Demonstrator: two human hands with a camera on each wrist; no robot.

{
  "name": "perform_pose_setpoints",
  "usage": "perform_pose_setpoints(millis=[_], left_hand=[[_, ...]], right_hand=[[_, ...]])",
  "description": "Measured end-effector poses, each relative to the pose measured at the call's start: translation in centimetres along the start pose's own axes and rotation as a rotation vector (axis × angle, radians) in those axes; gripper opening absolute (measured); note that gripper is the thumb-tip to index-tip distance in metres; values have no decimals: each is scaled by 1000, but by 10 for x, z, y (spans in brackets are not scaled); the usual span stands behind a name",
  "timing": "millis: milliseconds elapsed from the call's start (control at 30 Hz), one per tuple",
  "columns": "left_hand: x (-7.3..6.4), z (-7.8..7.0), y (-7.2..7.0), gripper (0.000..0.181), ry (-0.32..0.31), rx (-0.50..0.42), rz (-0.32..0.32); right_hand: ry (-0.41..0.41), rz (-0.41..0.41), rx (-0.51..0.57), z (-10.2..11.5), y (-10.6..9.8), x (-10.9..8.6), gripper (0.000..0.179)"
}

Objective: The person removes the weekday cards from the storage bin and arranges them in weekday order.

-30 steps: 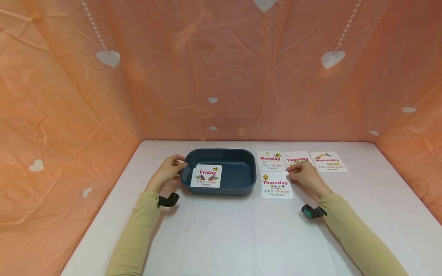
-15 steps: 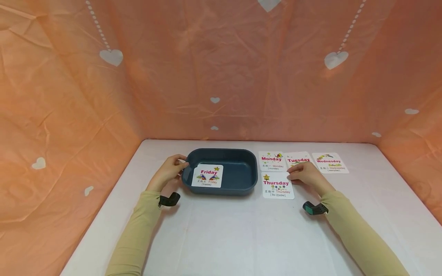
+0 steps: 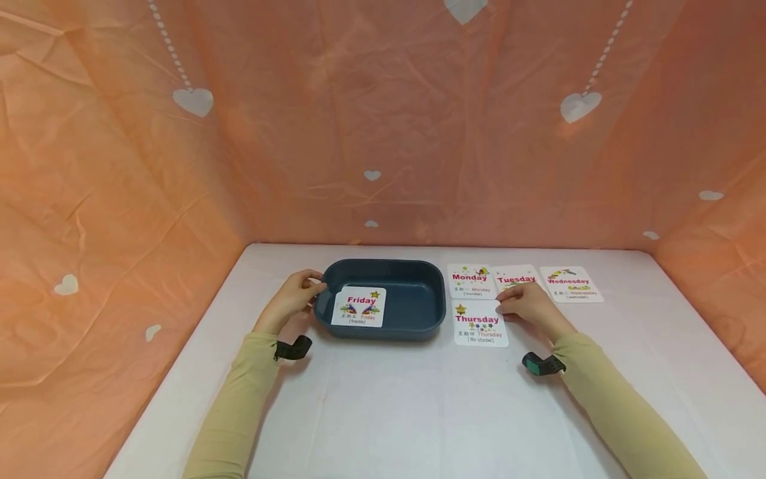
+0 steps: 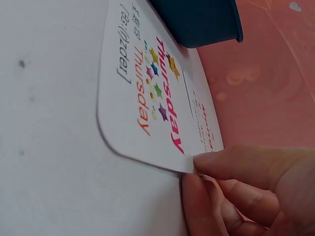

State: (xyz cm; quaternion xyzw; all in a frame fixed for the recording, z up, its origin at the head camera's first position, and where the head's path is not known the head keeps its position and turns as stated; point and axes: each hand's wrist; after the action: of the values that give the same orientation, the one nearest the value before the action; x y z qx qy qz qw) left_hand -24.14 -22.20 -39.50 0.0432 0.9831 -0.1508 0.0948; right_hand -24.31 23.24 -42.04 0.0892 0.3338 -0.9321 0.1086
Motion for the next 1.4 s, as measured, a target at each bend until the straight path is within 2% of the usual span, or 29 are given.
perform_pose_setpoints(millis=[300, 633, 933, 1233, 1400], left_hand=[[-2, -1, 1, 34, -3, -18, 0], [0, 0, 0, 35, 11, -13, 5], [-2, 0, 0, 34, 15, -9, 6], [0, 2, 0, 34, 21, -9, 4], [0, 1, 0, 33, 13, -15, 3]], right_hand=[[-13, -42, -34, -4, 3, 3, 31], [21, -54, -47, -4, 4, 5, 30], [-39, -63, -65, -7, 5, 5, 27], [-46, -89, -112, -4, 5, 1, 24], [-49, -92, -103, -5, 5, 2, 24]])
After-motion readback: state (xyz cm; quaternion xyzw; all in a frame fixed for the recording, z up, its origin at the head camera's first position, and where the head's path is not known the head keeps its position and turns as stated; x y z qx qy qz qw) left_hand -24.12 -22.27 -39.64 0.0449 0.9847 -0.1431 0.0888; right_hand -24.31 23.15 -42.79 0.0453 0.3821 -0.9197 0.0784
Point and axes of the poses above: each hand's wrist, its own x-axis towards the middle knuckle, its own y-axis out of the palm, z = x × y, and after that the axes turned 13 degrees about -x, right-handed
